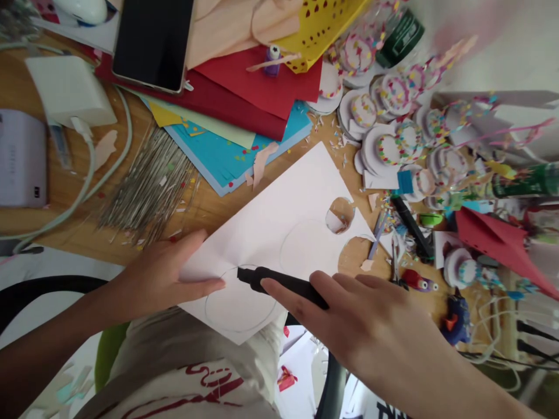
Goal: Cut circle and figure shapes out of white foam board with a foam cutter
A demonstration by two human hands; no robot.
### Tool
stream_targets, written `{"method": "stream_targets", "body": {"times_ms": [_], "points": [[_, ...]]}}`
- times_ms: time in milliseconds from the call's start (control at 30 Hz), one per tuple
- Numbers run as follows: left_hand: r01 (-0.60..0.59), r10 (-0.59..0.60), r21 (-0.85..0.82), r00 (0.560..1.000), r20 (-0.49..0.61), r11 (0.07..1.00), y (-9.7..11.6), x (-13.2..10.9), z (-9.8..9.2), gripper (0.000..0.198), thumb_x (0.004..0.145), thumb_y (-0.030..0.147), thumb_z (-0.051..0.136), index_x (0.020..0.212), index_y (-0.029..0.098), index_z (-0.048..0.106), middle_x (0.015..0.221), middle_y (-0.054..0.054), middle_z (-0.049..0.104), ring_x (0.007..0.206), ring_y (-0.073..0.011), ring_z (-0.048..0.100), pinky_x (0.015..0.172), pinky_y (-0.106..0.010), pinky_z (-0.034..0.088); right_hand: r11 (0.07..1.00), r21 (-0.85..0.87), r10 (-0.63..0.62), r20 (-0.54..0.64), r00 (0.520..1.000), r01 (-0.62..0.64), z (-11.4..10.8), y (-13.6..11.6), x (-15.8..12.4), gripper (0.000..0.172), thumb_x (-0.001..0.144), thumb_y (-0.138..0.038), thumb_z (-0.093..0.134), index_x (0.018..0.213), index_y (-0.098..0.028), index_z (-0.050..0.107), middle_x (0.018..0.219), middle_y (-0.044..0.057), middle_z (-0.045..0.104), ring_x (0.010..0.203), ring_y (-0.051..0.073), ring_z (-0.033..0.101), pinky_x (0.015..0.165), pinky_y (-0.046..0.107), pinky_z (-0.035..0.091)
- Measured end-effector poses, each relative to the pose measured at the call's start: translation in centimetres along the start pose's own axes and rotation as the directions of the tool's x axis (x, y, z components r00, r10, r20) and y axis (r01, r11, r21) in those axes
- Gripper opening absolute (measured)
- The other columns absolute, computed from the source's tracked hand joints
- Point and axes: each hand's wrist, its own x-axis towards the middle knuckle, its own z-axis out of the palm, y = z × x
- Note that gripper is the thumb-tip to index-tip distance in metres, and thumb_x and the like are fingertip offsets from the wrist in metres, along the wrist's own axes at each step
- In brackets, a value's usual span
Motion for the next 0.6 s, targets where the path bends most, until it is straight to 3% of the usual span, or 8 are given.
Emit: {"method": "stream_targets", "body": {"times_ms": [167, 333, 600], "points": [[0.012, -0.012, 0.02, 1.0, -0.003, 1.0, -0.1, 0.1, 0.2, 0.037, 0.078, 0.051, 0.059, 0.08, 0.024, 0.033, 0.073, 0.0, 0.058, 0.078, -0.0261, 0.062, 0.063, -0.029, 0.035, 1.0, 0.002, 0.012, -0.033, 0.999, -0.012, -0.7, 0.2, 0.7, 0.053, 0.094, -0.015, 0.04, 0.145, -0.028, 0.044, 0.07, -0.002, 0.058, 0.049, 0.013, 0.054, 0.045, 0.033, 0.036], [-0.007, 0.007, 0.015, 1.0, -0.013, 1.0, -0.2, 0.0, 0.3, 0.037, 0.08, 0.05, 0.059, 0.079, 0.024, 0.033, 0.073, 0.0, 0.057, 0.075, -0.0247, 0.061, 0.062, -0.029, 0.034, 0.999, 0.036, 0.026, -0.001, 1.0, -0.026, -1.4, 0.5, 1.0, 0.058, 0.09, -0.007, 0.034, 0.144, -0.026, 0.044, 0.074, -0.002, 0.062, 0.051, 0.012, 0.058, 0.045, 0.03, 0.04], [-0.013, 0.013, -0.006, 0.999, -0.03, 1.0, -0.6, -0.1, 0.7, 0.035, 0.082, 0.051, 0.056, 0.08, 0.024, 0.033, 0.074, -0.001, 0.058, 0.078, -0.0264, 0.061, 0.065, -0.031, 0.035, 0.988, 0.115, 0.107, 0.008, 0.994, -0.107, -0.7, 0.3, 0.6, 0.055, 0.09, -0.008, 0.034, 0.139, -0.029, 0.05, 0.076, -0.003, 0.064, 0.047, 0.009, 0.057, 0.042, 0.028, 0.036]]}}
